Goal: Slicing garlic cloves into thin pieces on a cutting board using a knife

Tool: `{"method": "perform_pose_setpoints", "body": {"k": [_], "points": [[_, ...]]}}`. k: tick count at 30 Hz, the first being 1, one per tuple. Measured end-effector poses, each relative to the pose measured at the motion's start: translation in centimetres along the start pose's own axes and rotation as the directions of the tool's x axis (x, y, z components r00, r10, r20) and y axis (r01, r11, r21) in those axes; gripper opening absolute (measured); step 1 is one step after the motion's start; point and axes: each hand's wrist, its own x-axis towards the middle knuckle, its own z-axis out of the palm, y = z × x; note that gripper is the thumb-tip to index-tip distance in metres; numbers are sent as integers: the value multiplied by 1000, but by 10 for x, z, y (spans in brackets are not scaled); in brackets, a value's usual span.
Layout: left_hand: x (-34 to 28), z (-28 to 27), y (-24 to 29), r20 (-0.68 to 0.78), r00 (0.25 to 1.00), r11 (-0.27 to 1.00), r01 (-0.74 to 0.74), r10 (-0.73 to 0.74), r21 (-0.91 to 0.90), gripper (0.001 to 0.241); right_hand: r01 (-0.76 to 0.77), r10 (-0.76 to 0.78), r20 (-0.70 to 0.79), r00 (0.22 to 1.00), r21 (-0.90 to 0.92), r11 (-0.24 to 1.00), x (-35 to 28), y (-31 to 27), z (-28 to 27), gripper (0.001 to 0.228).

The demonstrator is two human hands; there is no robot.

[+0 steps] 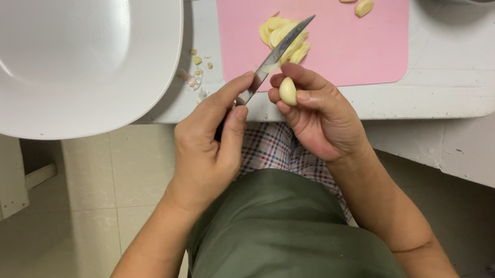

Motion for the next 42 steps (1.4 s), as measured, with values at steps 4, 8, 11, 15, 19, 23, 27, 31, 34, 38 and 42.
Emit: {"method": "perform_pose_setpoints", "body": {"k": [4, 8, 11, 15, 19, 23, 27, 31, 34, 38, 42], "points": [[-4, 2, 7, 34, 999, 999, -2, 1, 34, 32, -6, 6, 10, 1000, -14, 1000, 1, 0, -9, 45], [-9, 3, 8, 37, 999, 997, -3, 0, 81, 33, 32, -31, 15, 999, -80, 996, 0, -1, 11, 43], [-7, 0, 14, 55, 998, 993, -16, 10, 115, 33, 97, -97, 5, 995, -198, 975, 0, 2, 7, 42], [-15, -2, 15, 203, 978, 957, -110, 56, 268, 36, 111, -140, -30, 990, -462, 880, -9, -1, 33, 42], [-15, 1, 12, 206, 978, 955, -96, 38, 281, 37, 150, -189, -8, 982, -570, 808, -12, -2, 45, 43], [-15, 3, 12, 202, 979, 965, -67, 15, 252, 37, 169, -223, -2, 975, -645, 745, -15, -3, 47, 46], [-14, 1, 10, 125, 992, 982, 10, -35, 191, 34, 155, -177, 10, 984, -530, 834, -12, -1, 43, 51], [-12, -16, -7, 106, 984, 965, 114, -142, 237, 39, 16, -29, -41, 999, -294, 956, -10, -12, 22, 43], [-17, -23, -26, 30, 949, 870, 273, -313, 410, 45, -72, 69, -70, 995, -47, 996, -10, -15, 12, 34], [-23, -23, -45, -66, 993, 799, 119, -99, 589, 11, -82, 82, 11, 997, 25, 996, -7, -11, -9, 41], [-21, -20, -48, -105, 993, 751, 115, -62, 650, 17, -98, 97, 16, 995, 48, 994, -11, -12, -14, 40]]}}
